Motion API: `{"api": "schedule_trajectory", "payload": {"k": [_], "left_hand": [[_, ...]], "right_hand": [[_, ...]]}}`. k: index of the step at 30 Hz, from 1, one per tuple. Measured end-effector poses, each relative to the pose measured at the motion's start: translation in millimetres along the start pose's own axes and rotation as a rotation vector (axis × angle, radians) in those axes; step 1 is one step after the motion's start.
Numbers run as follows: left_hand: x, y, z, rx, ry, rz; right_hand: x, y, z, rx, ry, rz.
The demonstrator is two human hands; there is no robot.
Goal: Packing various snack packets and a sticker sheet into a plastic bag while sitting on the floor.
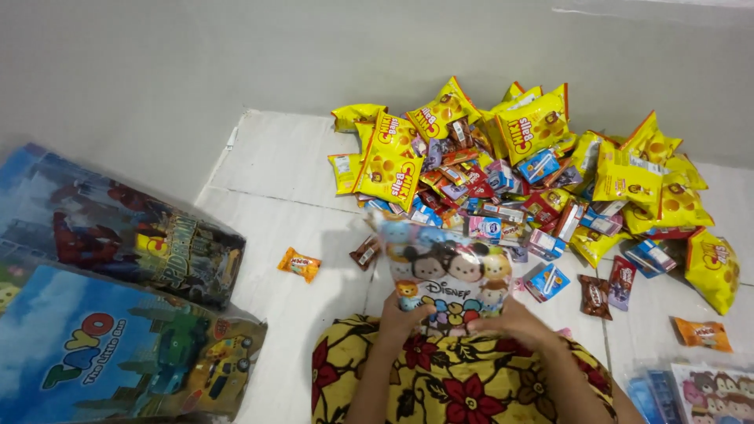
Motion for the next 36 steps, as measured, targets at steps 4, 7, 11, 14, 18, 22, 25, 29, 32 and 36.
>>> {"api": "schedule_trajectory", "payload": {"k": [4,7,11,14,18,22,25,29,32,36], "left_hand": [[-5,2,6,0.105,-0.042,-0.027],[-10,3,9,0.150,-0.117,-0.011],[-5,5,0,0.250,0.096,0.064],[1,-2,-4,0.370,0.187,0.118],[0,1,-4,0.247,0.146,0.078],[-18,26,6,0.193,-0.017,0.025],[-18,27,8,0.144,-0.070,0.006],[-13,20,1,0.222,0.130,-0.016],[-15,22,1,0.233,0.106,-0.072],[-16,22,5,0.171,-0.004,-0.134]], "right_hand": [[46,47,47,0.526,-0.119,-0.076],[71,75,70,0.933,-0.215,0.091],[50,52,63,0.855,-0.115,0.053],[49,58,60,0.765,-0.120,0.015],[52,71,63,0.538,-0.063,0.093],[52,66,72,0.710,-0.184,-0.011],[58,68,76,0.877,-0.266,0.037],[31,49,64,0.932,-0.087,0.157],[41,49,60,0.924,-0.066,0.011],[42,54,38,0.566,0.109,-0.086]]}}
Point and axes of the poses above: each hand's wrist, its own x-axis towards the middle knuckle, its own z-axis out of the palm, y = z × x, the point moved 4 cm from there along x, towards the middle knuckle
